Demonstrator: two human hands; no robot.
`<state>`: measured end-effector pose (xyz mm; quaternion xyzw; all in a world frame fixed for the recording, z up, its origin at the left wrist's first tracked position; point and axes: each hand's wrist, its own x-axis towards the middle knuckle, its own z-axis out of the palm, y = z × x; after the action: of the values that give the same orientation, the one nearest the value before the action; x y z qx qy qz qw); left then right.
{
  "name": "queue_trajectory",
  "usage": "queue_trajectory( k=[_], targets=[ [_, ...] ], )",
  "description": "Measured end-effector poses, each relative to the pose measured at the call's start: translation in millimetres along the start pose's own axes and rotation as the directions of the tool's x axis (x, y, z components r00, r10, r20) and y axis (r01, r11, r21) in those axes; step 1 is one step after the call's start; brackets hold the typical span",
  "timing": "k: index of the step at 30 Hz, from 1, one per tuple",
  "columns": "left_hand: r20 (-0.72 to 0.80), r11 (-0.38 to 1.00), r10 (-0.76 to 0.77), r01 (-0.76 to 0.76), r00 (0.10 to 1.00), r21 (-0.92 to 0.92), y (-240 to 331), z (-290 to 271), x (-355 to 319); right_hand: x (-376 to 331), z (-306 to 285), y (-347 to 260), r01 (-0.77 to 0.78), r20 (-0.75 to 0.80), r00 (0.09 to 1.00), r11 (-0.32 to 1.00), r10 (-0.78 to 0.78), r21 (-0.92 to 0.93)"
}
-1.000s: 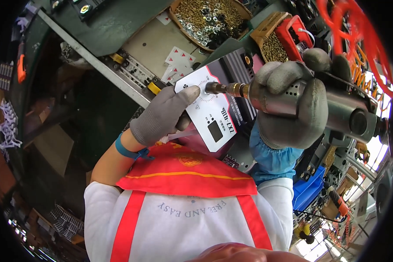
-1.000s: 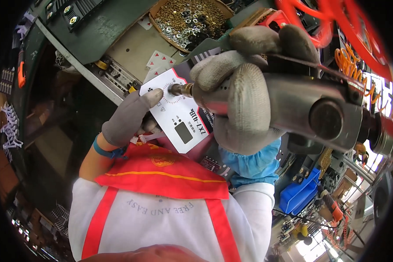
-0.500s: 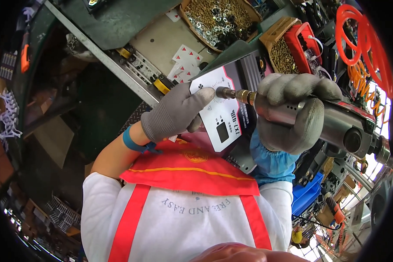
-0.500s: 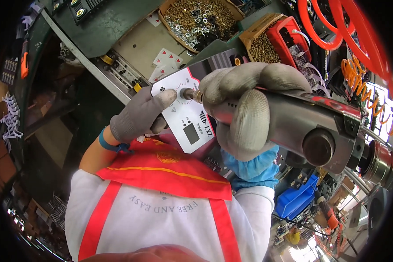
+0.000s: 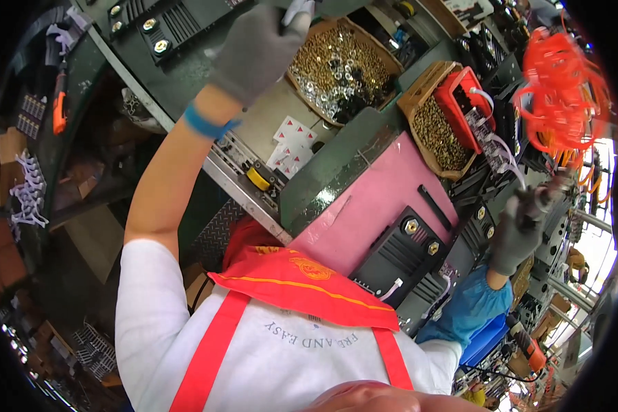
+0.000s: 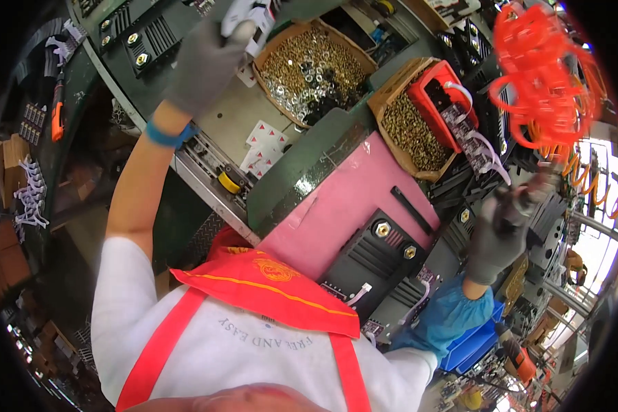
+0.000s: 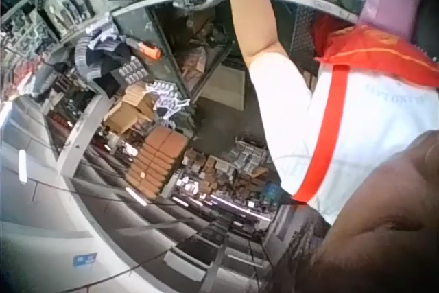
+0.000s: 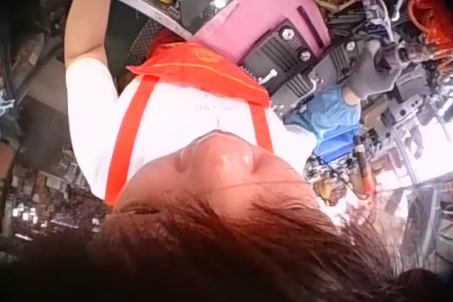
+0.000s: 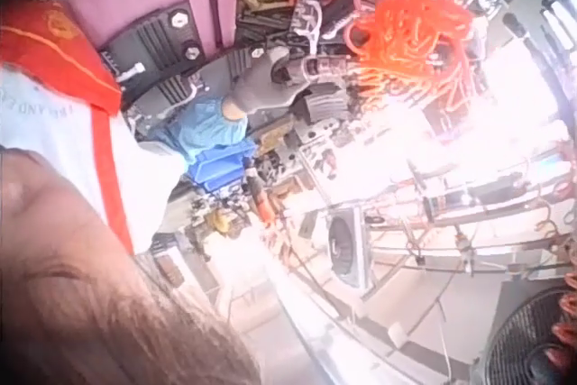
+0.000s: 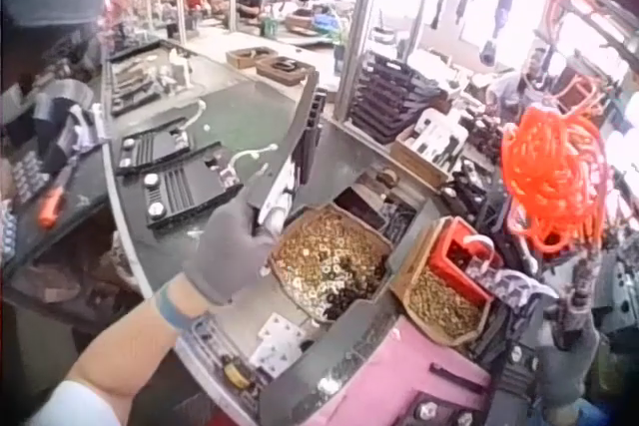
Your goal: Assembling internal components and attaching the faceplate of an inverter welding machine.
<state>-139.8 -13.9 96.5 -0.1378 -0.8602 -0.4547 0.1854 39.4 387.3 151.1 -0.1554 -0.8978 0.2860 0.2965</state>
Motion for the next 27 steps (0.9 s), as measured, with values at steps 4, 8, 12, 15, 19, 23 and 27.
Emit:
queue_trajectory(
  k=[4, 8, 12, 15, 19, 23, 27],
  targets=[
    [0.052, 0.196, 0.449, -0.155, 0.892, 0.968, -48.0, 49.8, 54.0, -15.5, 7.0, 30.8, 0.123, 0.055, 0.992, 0.948, -0.111, -0.295],
    [0.14, 0.344, 0.014, -0.137, 0.99, 0.929, -64.3, 122.4, 56.9, -26.7, 16.1, 36.4, 0.01, 0.068, 0.998, 0.978, 0.004, -0.207],
    [0.156, 0.536, -0.24, -0.003, 0.958, 0.844, -69.1, 127.2, 60.3, -29.8, 23.3, 36.1, -0.008, 0.099, 0.995, 0.977, 0.03, -0.212],
    [0.257, 0.702, -0.165, -0.07, 0.952, 0.709, -41.4, 82.2, 33.7, -35.6, 30.8, 27.6, -0.006, 0.153, 0.987, 0.971, 0.043, -0.238],
    [0.138, 0.74, -0.013, -0.083, 0.99, 0.667, -27.3, 14.6, -41.2, -40.0, 39.1, 16.6, 0.015, 0.206, 0.975, 0.896, 0.086, -0.444],
    [0.189, 0.54, -0.259, -0.02, 0.947, 0.842, -88.1, -32.6, -126.5, -38.8, 40.5, 12.6, 0.126, 0.25, 0.968, 0.854, 0.005, -0.505],
    [0.146, 0.547, -0.148, -0.042, 0.978, 0.836, -110.1, -37.3, -133.6, -33.7, 40.7, 0.9, 0.189, 0.315, 0.949, 0.811, -0.006, -0.554]
  ],
)
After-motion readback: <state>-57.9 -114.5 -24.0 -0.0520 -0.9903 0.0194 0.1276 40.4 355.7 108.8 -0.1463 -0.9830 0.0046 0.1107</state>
